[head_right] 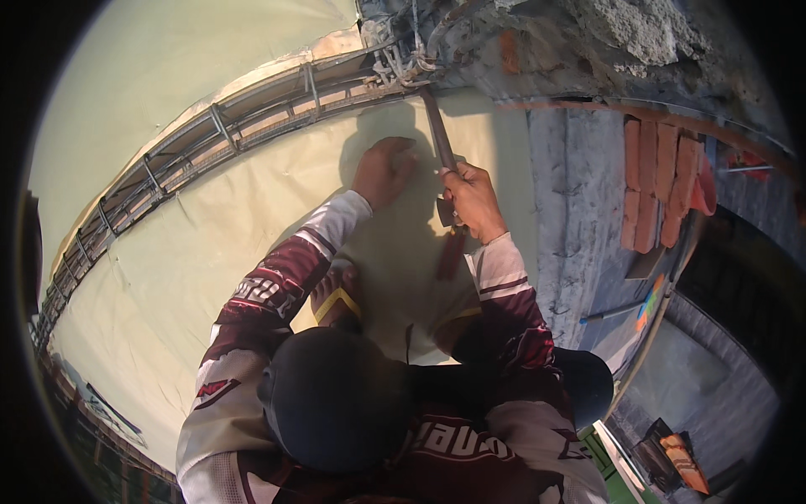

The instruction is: The person is installing rebar on a rooftop, using pliers to secure the rebar to a metal frame. They are working methodically along the edge of the roof, ensuring the rebar is properly aligned and fastened.

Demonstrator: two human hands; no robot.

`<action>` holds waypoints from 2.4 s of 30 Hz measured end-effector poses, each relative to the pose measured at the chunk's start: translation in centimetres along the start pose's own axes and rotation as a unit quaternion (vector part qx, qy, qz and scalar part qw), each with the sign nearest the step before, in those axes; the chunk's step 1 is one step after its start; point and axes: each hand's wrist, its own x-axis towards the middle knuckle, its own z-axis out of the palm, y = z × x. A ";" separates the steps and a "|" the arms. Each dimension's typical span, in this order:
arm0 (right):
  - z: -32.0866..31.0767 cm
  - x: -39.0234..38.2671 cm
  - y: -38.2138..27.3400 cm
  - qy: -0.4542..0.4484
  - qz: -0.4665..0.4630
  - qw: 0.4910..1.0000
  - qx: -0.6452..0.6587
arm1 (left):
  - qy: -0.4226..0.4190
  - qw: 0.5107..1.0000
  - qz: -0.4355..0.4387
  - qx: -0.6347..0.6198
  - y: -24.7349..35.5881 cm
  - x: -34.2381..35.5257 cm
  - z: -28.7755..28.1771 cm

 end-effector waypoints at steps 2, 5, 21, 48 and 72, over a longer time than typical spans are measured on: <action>0.6 0.1 0.4 0.001 -0.011 1.000 0.008 | -0.091 0.958 -0.161 -0.217 1.6 0.3 0.5; 1.5 0.6 0.9 0.011 -0.048 0.999 0.013 | -0.120 0.817 -0.317 -0.466 3.3 2.5 1.9; 1.9 1.3 0.6 -0.024 -0.037 0.998 0.036 | -0.144 0.829 -0.338 -0.422 3.4 6.2 4.5; -3.6 -5.3 4.6 0.040 -0.226 0.799 -0.555 | -0.319 0.862 0.046 0.392 10.3 -2.4 1.9; -40.2 -15.5 6.7 0.508 -0.094 0.856 0.019 | -0.160 0.934 0.221 0.230 9.1 -7.8 -2.9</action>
